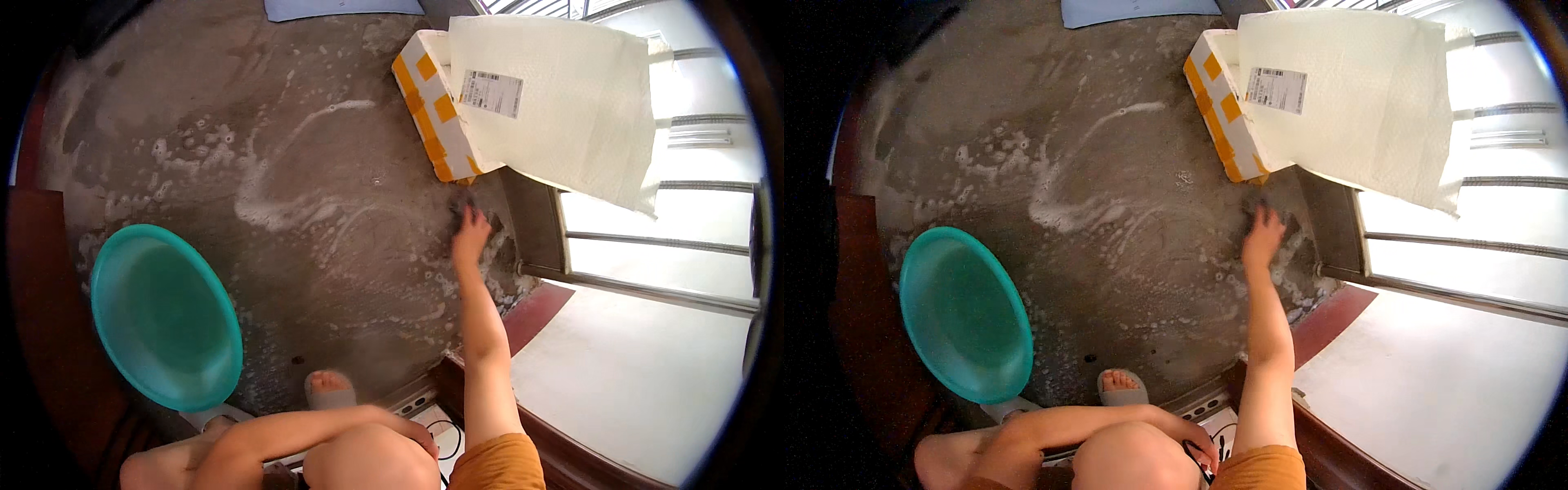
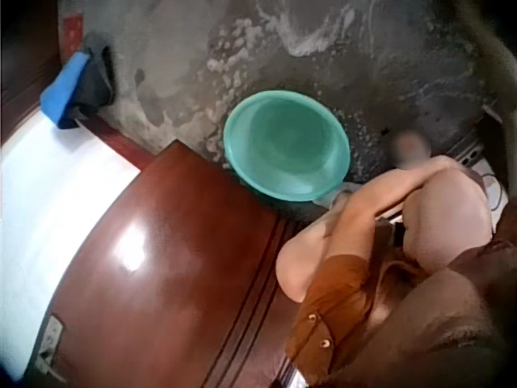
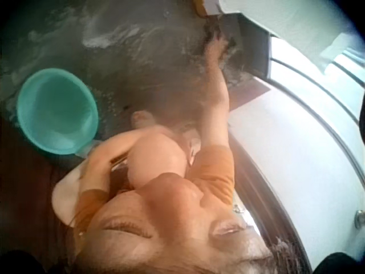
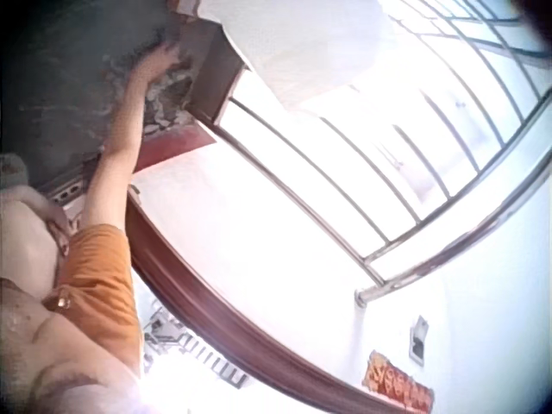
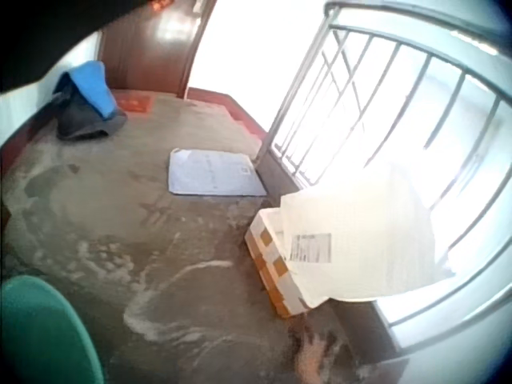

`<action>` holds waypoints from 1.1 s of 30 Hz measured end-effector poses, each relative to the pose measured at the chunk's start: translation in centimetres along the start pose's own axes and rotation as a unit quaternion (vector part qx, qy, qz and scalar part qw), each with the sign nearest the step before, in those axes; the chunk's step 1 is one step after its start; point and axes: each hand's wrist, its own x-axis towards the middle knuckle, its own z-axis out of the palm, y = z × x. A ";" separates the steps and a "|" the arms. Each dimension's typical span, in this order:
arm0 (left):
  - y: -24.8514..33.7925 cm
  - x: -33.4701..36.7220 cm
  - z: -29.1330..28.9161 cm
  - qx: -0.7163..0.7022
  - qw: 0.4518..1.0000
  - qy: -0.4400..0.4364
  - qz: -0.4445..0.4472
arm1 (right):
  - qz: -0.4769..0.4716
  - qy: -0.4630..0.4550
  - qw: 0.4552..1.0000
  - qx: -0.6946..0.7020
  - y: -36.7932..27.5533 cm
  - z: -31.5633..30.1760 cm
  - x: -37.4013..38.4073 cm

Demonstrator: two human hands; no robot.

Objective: The person pours liquid detergent onto a concrete floor and scrubs the surface with a steel wool pad. They then pour water from a basin to rinse the area and continue scrubbing.

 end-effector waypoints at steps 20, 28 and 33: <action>1.5 0.4 -8.0 -0.038 0.999 0.000 -0.014 | 0.228 -0.081 0.960 -0.140 9.4 6.0 13.9; 1.9 1.3 -7.0 -0.038 0.999 0.014 -0.020 | -0.132 -0.047 0.986 -0.088 4.9 5.0 6.8; 1.9 2.1 -5.9 -0.027 0.999 -0.002 -0.041 | 0.166 -0.097 0.969 -0.155 11.6 3.3 11.8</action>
